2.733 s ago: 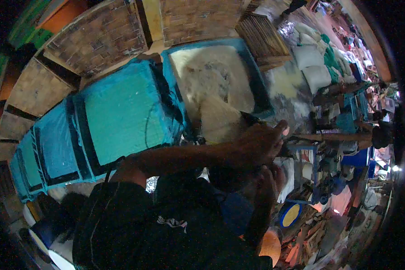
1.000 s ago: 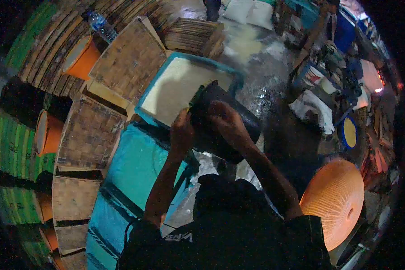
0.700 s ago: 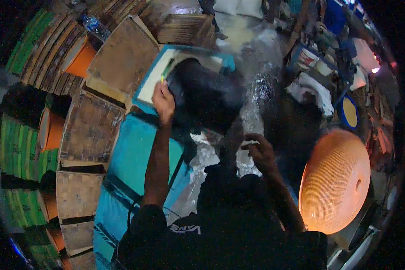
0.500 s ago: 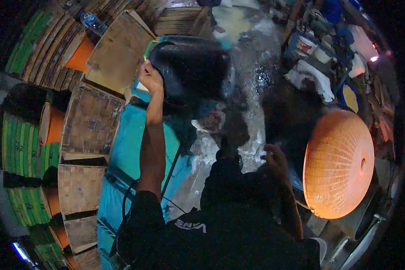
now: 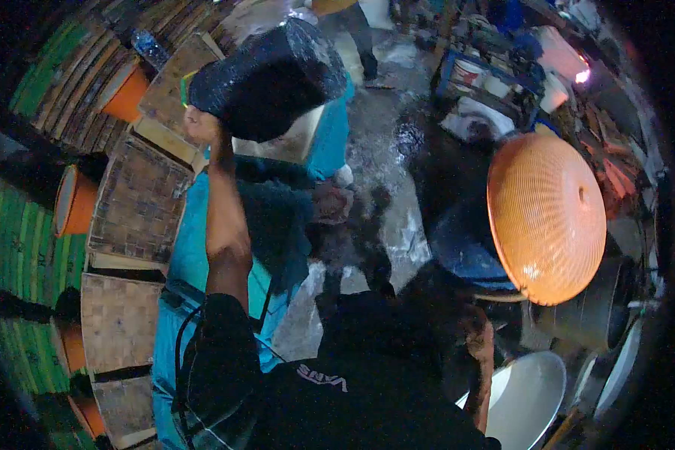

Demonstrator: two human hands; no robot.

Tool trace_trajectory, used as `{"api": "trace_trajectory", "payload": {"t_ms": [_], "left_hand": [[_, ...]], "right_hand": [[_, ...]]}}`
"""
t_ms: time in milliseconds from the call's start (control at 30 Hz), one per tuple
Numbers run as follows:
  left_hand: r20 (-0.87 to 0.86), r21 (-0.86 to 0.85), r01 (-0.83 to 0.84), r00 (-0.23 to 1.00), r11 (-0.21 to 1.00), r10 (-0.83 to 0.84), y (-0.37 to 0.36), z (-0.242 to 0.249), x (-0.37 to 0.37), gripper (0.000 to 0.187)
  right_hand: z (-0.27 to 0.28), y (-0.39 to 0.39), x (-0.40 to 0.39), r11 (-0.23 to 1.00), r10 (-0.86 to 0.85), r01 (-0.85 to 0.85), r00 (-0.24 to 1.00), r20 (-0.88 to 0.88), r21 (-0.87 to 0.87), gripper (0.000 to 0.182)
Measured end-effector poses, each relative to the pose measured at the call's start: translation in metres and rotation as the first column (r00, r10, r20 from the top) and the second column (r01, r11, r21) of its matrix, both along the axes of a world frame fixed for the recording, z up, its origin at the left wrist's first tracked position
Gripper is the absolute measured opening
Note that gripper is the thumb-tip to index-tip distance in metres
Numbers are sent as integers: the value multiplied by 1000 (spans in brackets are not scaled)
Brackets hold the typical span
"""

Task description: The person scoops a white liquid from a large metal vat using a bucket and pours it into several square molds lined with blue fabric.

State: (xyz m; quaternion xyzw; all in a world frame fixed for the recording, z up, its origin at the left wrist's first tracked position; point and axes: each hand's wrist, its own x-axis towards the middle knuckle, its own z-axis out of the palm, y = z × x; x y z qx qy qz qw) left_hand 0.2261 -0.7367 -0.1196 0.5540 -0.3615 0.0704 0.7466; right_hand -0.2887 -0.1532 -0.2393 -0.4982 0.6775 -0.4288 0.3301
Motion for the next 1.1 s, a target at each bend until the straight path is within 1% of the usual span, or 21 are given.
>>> {"api": "trace_trajectory", "payload": {"t_ms": [100,167,200,233,300,333,367,433,467,500,567,633,667,733,767,833,867,900,967,1033,1100], "left_hand": [[176,-28,-37,984,999,41,46,35,-2,32],[379,-18,-65,923,998,67,83,51,23,31],[502,-10,-56,863,998,54,92,57,30,31],[633,-21,-68,771,997,65,95,64,36,31],[838,-125,-74,526,989,145,91,81,43,31],[876,-179,-41,448,983,178,77,86,46,31],[876,-168,26,463,986,137,68,90,33,32],[763,2,281,620,960,-183,73,106,-12,35],[599,201,372,685,906,-414,120,120,-54,38],[387,379,477,697,793,-604,169,132,-89,42],[402,470,585,525,661,-750,176,114,-103,46],[137,491,730,474,475,-870,235,108,-139,43],[5,491,814,355,312,-935,263,111,-158,38],[-169,394,913,185,105,-968,329,95,-182,27],[-208,301,953,105,39,-972,364,77,-208,22],[-199,434,892,-46,-130,-979,444,78,-240,19],[-129,469,857,-172,-213,-977,467,81,-247,20],[-63,511,810,-298,-287,-952,487,84,-255,23],[-44,580,753,-350,-309,-936,531,109,-266,27],[39,567,765,-396,-306,-918,563,122,-272,29],[120,510,808,-408,-296,-905,597,125,-279,25]], "right_hand": [[7,72,29,920,-327,231,898,294,318,32],[45,62,60,909,-181,192,981,-64,370,31],[44,69,76,963,-146,193,959,-241,186,32],[39,67,83,957,-135,169,979,-154,234,34],[41,50,99,962,-27,78,981,-194,261,36],[33,41,112,976,55,20,941,-334,218,38],[17,38,126,971,71,-14,970,-231,239,40],[57,17,169,983,48,-30,994,-99,183,39],[65,13,183,993,65,-54,992,-104,108,39],[56,8,199,996,47,-49,999,27,75,39],[60,9,230,999,18,-9,970,242,-39,51],[36,19,259,991,-133,127,883,449,45,75],[57,36,249,975,-218,120,692,689,187,84],[73,62,250,946,-322,20,181,929,324,92],[49,67,254,942,-336,56,156,929,331,92],[-1,75,262,977,-167,129,-30,986,169,86],[15,84,260,932,-311,173,-74,947,319,71],[11,93,251,936,-307,161,-66,950,313,71],[-3,113,230,936,-7,328,-352,936,130,65],[63,166,205,881,40,472,-160,986,41,65],[83,221,186,812,252,575,-192,948,-99,59]]}}
